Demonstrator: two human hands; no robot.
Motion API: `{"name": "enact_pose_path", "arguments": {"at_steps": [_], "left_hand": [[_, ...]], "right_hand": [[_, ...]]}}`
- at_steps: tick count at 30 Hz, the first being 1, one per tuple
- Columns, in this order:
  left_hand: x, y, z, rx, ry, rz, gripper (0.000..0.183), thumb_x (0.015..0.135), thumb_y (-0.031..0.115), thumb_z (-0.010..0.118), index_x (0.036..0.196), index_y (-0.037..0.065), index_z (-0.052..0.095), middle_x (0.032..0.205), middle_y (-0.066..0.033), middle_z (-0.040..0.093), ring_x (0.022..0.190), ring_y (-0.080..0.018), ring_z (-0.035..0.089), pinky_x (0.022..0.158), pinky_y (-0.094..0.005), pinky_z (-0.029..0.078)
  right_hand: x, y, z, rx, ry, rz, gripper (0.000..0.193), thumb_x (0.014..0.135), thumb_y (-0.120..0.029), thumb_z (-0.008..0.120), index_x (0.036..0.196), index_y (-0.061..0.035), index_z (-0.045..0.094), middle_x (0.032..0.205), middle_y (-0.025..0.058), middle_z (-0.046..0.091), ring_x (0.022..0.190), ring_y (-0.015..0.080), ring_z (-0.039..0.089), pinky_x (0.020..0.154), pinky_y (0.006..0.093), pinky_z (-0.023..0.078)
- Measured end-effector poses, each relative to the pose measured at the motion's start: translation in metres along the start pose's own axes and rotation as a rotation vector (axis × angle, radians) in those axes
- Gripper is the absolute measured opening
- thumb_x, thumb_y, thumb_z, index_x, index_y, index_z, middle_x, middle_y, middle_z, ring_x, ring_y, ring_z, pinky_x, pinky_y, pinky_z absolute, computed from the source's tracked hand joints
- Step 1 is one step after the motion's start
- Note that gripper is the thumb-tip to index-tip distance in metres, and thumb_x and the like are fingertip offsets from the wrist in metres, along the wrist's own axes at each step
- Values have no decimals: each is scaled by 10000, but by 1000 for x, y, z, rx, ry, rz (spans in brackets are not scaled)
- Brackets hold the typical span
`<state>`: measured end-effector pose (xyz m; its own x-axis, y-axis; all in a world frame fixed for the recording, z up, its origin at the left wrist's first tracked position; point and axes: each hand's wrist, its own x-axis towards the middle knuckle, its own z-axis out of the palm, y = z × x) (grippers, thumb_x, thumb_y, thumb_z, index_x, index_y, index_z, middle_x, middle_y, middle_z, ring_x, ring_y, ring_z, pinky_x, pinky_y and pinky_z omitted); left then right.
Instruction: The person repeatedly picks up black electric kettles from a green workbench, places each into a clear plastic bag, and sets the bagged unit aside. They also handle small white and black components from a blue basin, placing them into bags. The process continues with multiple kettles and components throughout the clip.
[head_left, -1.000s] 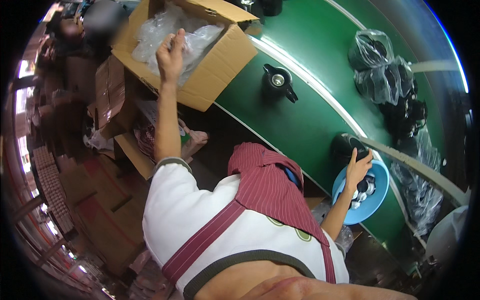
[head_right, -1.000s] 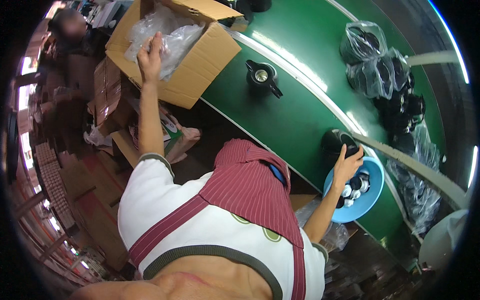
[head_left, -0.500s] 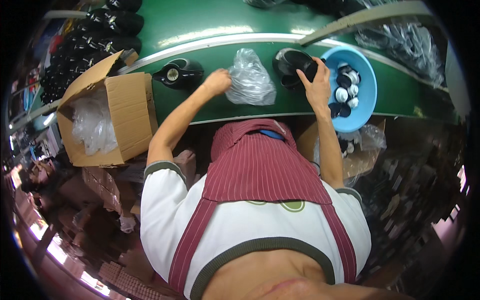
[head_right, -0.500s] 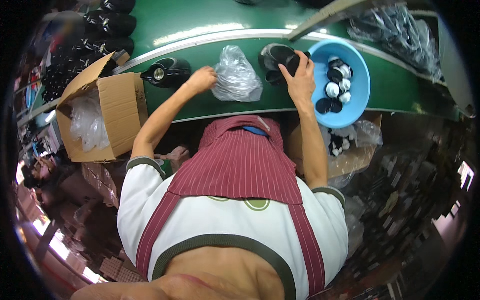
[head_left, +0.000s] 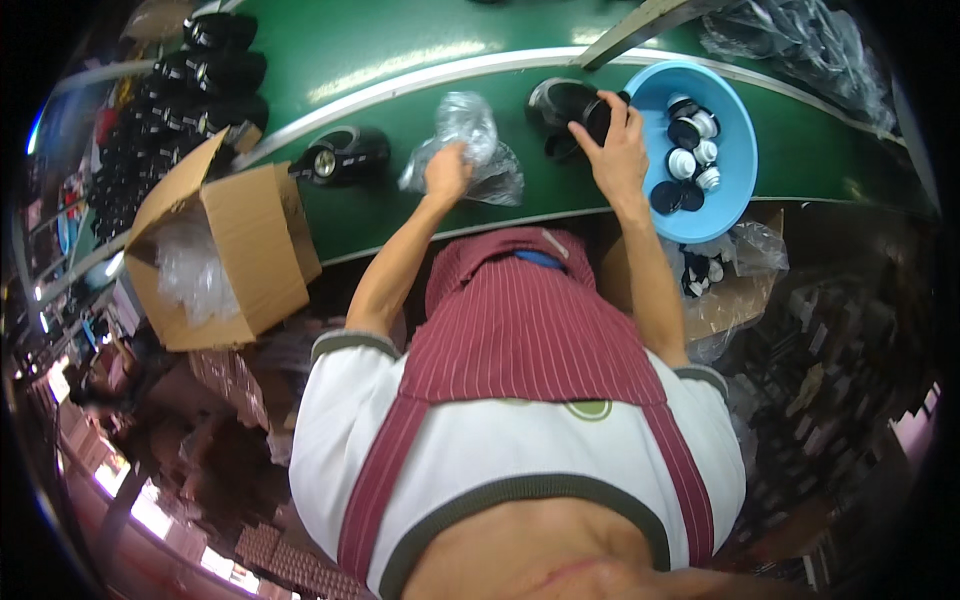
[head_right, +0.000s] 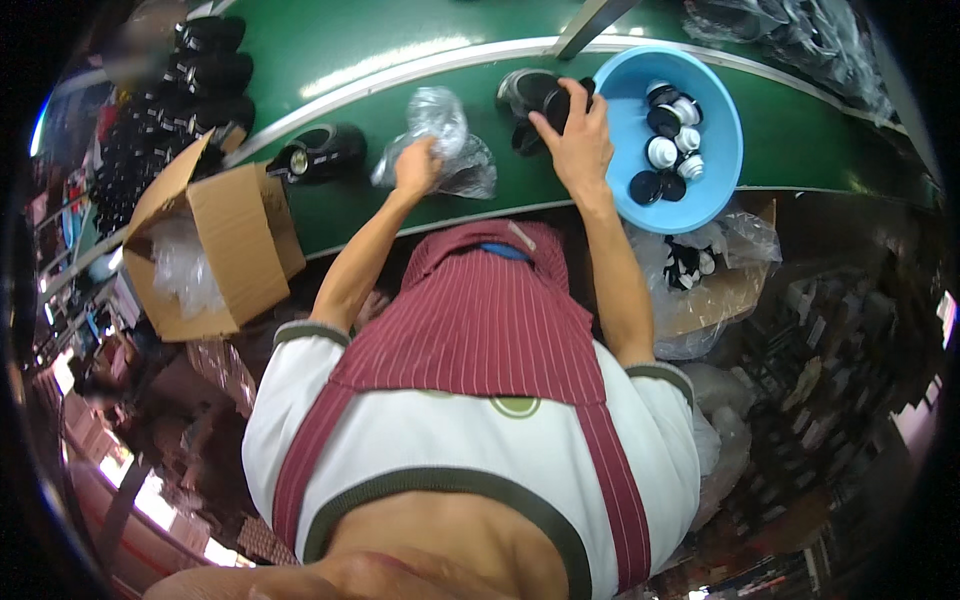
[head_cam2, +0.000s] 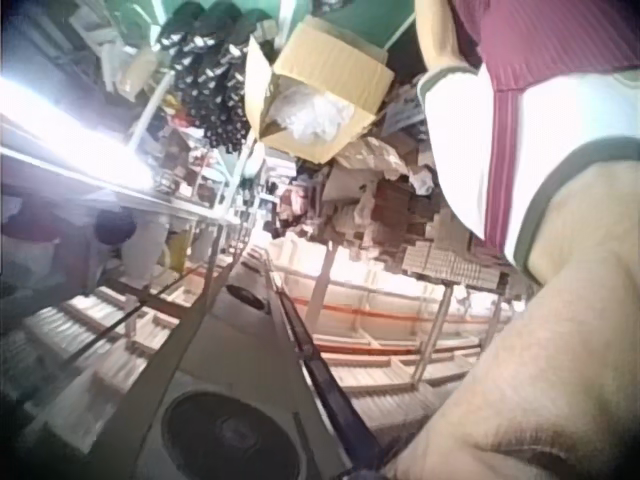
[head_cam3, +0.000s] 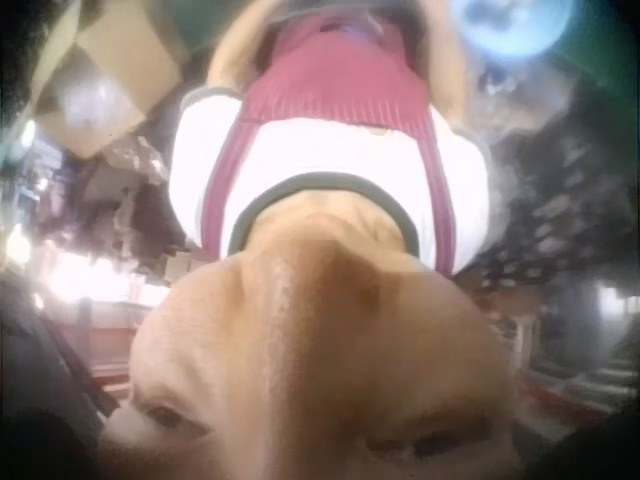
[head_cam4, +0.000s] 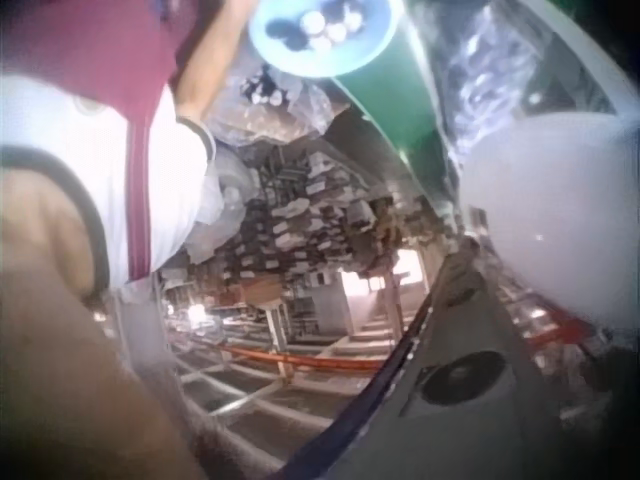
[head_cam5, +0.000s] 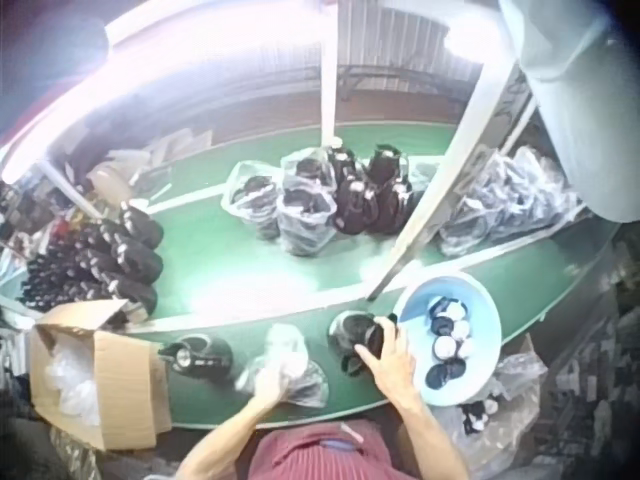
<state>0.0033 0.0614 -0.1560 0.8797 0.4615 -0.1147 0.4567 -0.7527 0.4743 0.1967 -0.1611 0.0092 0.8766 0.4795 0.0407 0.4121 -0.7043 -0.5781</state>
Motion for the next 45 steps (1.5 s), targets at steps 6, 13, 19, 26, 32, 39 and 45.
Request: {"name": "enact_pose_path", "arguments": {"at_steps": [6,13,19,26,32,39,45], "left_hand": [[48,0,-104,-1288,-92,-406,383,819,235,857,1108,8,749,991,-65,755,838,-132,693,746,-291,549],[41,2,-91,19,338,176,770,694,173,889,1362,84,517,1246,-157,528,1145,-363,524,948,-459,458],[-22,74,-59,-46,-35,263,454,820,401,801,1019,73,559,1000,-122,636,931,-324,647,727,-412,554],[-1,11,29,-163,-108,-211,391,881,309,747,1131,13,689,1088,-160,716,993,-323,700,826,-442,560],[-5,-44,49,-1033,-327,-389,253,954,254,704,1058,27,745,876,-21,736,730,-124,652,670,-300,521],[-35,-39,5,-836,-46,-212,266,1021,232,612,1066,1,735,749,0,672,679,-65,567,611,-256,462],[-33,18,-66,-491,171,173,200,970,209,655,1073,63,745,776,-150,723,677,-302,721,595,-390,531]], "right_hand": [[-8,3,3,-12,48,14,642,862,-444,771,1400,-243,483,1307,273,504,1161,478,574,892,529,533],[-9,2,6,-53,86,-30,639,869,-460,759,1402,-241,481,1308,263,514,1145,482,581,868,527,542],[-21,3,12,-74,161,-11,637,874,-462,757,1401,-225,490,1299,236,528,1125,453,593,884,500,534],[-60,-7,-10,128,245,-92,573,876,-337,790,1334,-88,552,1251,201,581,1161,385,568,961,456,488],[-136,21,1,1216,-116,725,531,986,-348,675,1422,-163,435,1330,112,527,1213,307,569,896,536,572],[-173,18,89,1473,-108,921,576,941,-241,732,1393,-162,383,1337,109,460,1213,322,554,892,600,564],[-164,11,82,821,-226,108,610,786,-154,872,1283,-105,523,1108,33,570,999,151,578,850,293,499]]}}
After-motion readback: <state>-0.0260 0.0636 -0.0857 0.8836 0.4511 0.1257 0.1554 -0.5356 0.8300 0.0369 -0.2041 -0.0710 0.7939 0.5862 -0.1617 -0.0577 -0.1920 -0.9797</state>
